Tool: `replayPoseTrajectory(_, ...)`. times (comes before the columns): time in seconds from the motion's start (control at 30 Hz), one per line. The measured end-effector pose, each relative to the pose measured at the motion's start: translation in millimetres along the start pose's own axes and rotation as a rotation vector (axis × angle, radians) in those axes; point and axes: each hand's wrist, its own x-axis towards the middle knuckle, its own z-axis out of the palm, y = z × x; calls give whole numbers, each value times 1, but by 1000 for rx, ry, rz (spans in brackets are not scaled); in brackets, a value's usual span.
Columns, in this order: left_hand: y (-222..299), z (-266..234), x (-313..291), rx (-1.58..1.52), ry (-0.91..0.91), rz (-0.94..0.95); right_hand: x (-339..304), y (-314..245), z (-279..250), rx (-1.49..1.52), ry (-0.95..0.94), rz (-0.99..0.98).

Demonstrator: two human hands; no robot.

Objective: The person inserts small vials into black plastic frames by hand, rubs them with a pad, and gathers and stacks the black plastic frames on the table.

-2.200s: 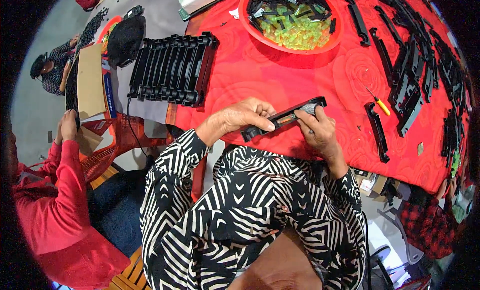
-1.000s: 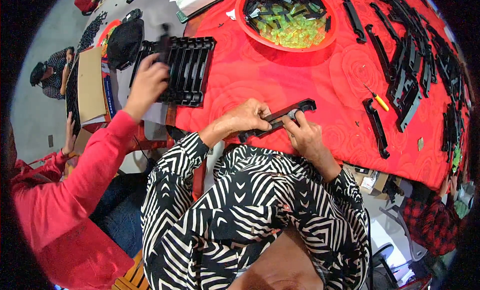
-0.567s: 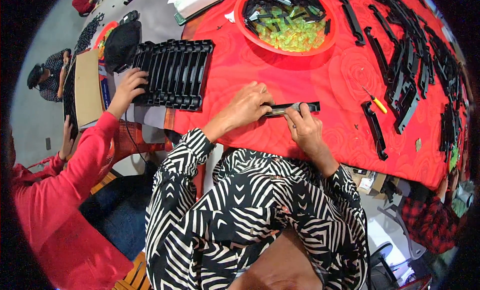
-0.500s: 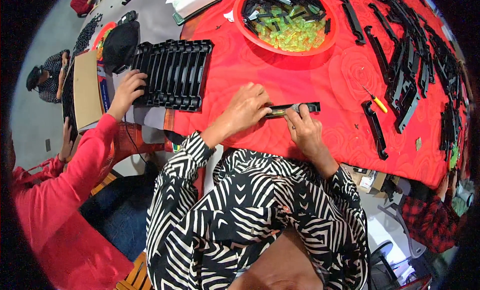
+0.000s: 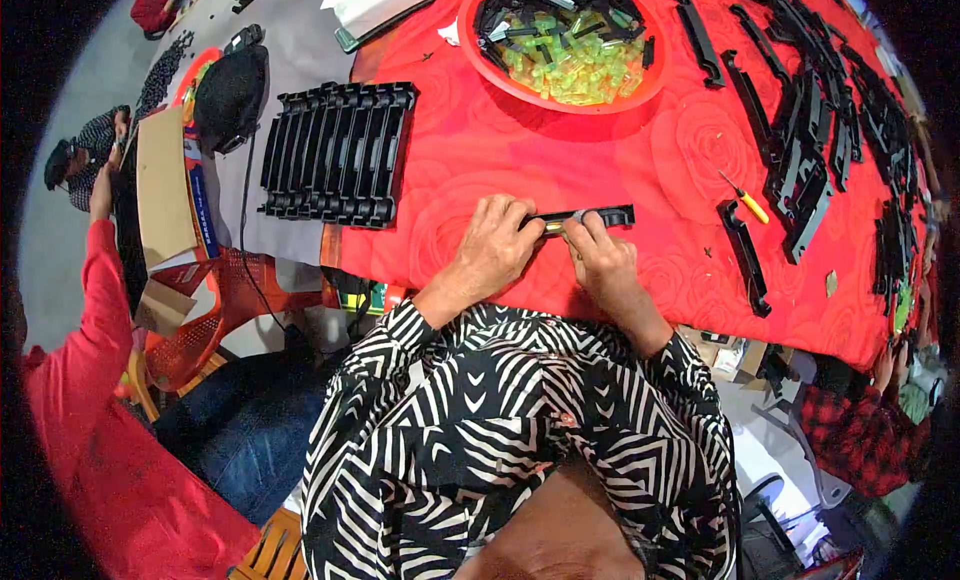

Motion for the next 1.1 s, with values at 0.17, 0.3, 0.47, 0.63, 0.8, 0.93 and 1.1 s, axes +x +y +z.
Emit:
replayPoseTrajectory(0.17, 4, -7, 2, -69, -20, -119, 4, -1, -12, 182, 136, 10)
replayPoseTrajectory(0.3, 5, -3, -7, -72, -29, -112, 11, 9, -36, 493, 464, 47)
replayPoseTrajectory(0.47, 11, -1, -3, 50, -48, -13, 22, 13, -38, 1530, 508, 484)
replayPoseTrajectory(0.63, 15, 1, 3, 48, -106, -90, 39, 8, -6, 1703, 468, 373)
replayPoseTrajectory(0.8, 19, 5, 4, 31, -82, -133, 44, 3, -3, 1592, 399, 415)
replayPoseTrajectory(0.93, 18, 8, 3, 22, -83, -131, 42, 8, -1, 1570, 367, 395)
replayPoseTrajectory(1.1, 18, 10, 4, 3, -82, -116, 40, 9, 1, 1572, 398, 400)
